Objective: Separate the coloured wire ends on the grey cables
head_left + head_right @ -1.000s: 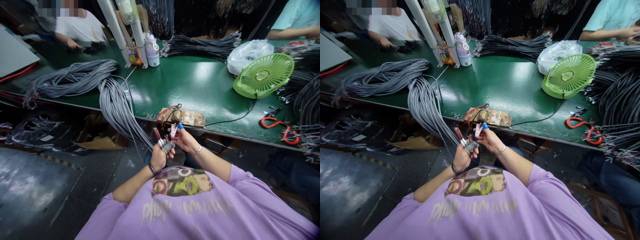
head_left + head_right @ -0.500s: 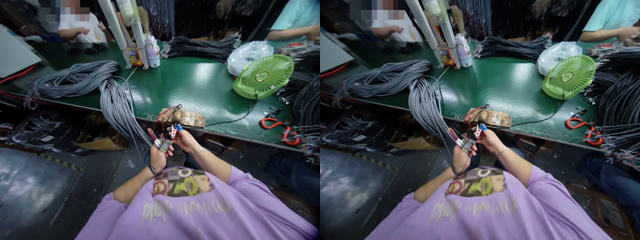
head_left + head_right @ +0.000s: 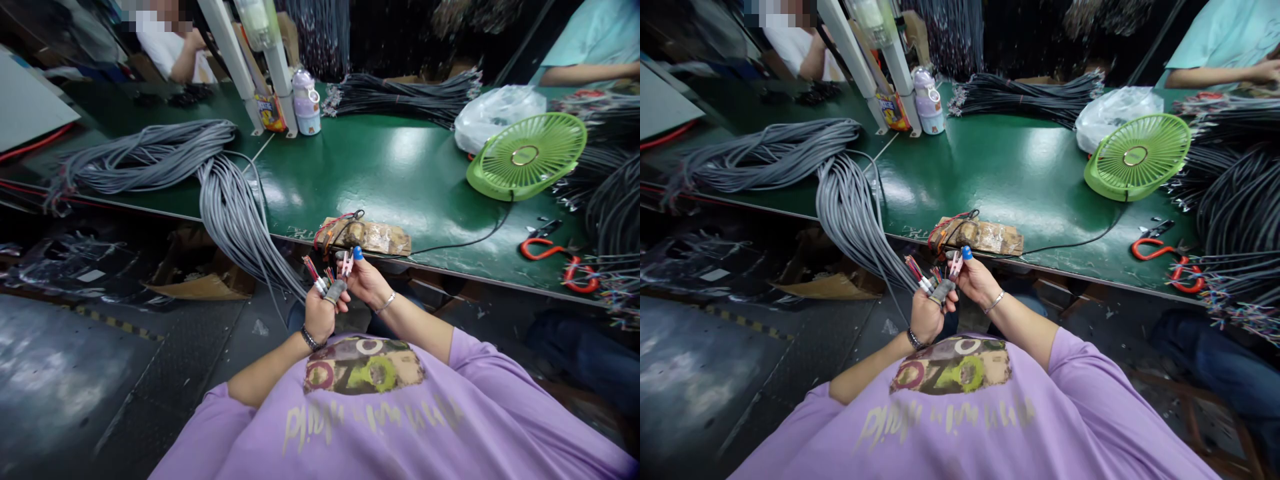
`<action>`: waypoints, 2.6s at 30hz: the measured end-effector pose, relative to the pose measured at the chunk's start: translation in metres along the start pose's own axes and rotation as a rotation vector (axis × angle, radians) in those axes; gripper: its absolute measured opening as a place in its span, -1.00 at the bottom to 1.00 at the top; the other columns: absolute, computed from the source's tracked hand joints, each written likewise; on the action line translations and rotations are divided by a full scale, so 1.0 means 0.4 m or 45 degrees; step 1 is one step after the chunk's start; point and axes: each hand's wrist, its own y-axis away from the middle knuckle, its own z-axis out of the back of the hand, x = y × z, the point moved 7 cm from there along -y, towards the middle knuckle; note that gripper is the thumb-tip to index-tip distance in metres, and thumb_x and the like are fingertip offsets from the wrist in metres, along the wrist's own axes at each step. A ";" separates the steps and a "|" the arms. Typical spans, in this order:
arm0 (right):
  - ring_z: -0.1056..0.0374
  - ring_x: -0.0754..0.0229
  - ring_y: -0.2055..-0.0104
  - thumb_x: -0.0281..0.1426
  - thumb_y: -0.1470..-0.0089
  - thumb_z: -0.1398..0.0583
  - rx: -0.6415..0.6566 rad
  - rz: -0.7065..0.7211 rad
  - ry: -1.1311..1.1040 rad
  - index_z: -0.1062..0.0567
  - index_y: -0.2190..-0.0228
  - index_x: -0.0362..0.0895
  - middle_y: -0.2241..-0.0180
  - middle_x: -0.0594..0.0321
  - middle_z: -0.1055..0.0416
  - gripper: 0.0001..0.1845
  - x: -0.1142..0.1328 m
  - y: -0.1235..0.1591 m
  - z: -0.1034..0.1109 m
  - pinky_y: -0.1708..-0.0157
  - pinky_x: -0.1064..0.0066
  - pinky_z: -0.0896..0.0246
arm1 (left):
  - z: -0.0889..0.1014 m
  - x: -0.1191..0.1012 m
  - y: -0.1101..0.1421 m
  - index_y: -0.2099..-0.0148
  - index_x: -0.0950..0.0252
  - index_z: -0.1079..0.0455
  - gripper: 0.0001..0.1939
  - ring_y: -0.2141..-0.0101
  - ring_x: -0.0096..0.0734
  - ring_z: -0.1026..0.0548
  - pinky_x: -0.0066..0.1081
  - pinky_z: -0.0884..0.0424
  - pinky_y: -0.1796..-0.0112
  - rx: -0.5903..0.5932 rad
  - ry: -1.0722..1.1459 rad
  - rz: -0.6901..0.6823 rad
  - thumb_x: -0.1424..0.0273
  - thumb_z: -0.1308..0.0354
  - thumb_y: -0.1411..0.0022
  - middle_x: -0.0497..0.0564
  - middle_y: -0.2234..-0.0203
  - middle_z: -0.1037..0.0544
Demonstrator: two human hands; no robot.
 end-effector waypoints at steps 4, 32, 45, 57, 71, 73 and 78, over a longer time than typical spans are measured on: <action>-0.27 0.32 0.56 -0.04 -0.02 -0.24 -0.073 0.008 -0.017 -0.45 0.46 -0.16 0.53 0.27 -0.43 -0.59 -0.002 0.004 0.001 0.52 0.48 -0.26 | 0.001 0.009 -0.001 0.44 0.36 -0.33 -0.69 0.74 -0.63 -0.33 -0.58 -0.05 0.72 0.019 -0.046 -0.001 0.20 -0.26 -0.06 -0.08 0.66 -0.48; -0.03 0.43 0.63 -0.20 0.27 -0.40 -0.153 0.254 0.420 -0.31 0.59 -0.16 0.67 0.44 -0.20 -0.58 0.029 0.064 0.096 0.60 0.56 -0.03 | 0.047 -0.004 0.039 0.45 0.34 -0.37 -0.69 0.74 -0.62 -0.32 -0.57 -0.09 0.71 0.081 -0.021 0.005 0.18 -0.26 -0.06 -0.10 0.68 -0.46; -0.17 0.36 0.54 0.04 0.07 -0.26 0.042 0.371 0.612 -0.49 0.47 -0.16 0.56 0.30 -0.35 -0.52 0.056 0.028 -0.002 0.52 0.50 -0.13 | 0.016 -0.025 0.015 0.44 0.34 -0.39 -0.67 0.74 -0.63 -0.33 -0.58 -0.07 0.72 0.019 0.071 -0.019 0.15 -0.28 -0.02 -0.08 0.66 -0.47; -0.29 0.33 0.48 -0.02 0.02 -0.27 -0.018 0.097 0.152 -0.49 0.47 -0.16 0.51 0.28 -0.43 -0.58 0.022 0.003 0.000 0.47 0.49 -0.20 | 0.009 -0.001 0.005 0.44 0.35 -0.36 -0.69 0.73 -0.62 -0.34 -0.58 -0.09 0.71 0.047 0.029 0.004 0.18 -0.28 -0.04 -0.07 0.65 -0.48; -0.29 0.32 0.50 0.10 -0.02 -0.15 -0.100 0.076 0.118 -0.45 0.46 -0.16 0.55 0.27 -0.40 -0.46 0.007 0.014 0.053 0.47 0.50 -0.24 | 0.037 0.025 0.011 0.43 0.36 -0.37 -0.71 0.73 -0.61 -0.35 -0.59 -0.08 0.70 0.128 -0.005 0.056 0.22 -0.26 -0.08 -0.07 0.65 -0.48; -0.30 0.32 0.51 0.09 0.02 -0.19 -0.115 0.102 0.177 -0.44 0.48 -0.18 0.55 0.26 -0.39 -0.47 0.011 0.015 0.072 0.46 0.49 -0.25 | 0.041 0.032 0.009 0.43 0.37 -0.37 -0.70 0.71 -0.60 -0.38 -0.59 -0.12 0.67 0.170 -0.003 0.110 0.21 -0.26 -0.07 -0.06 0.65 -0.48; -0.30 0.34 0.50 0.01 0.17 -0.33 -0.101 0.230 0.357 -0.44 0.46 -0.17 0.52 0.27 -0.42 -0.51 0.038 0.034 0.101 0.44 0.48 -0.26 | 0.044 0.046 0.002 0.35 0.37 -0.42 -0.67 0.62 -0.55 -0.44 -0.58 -0.18 0.62 0.231 0.050 0.189 0.17 -0.28 -0.05 -0.01 0.56 -0.54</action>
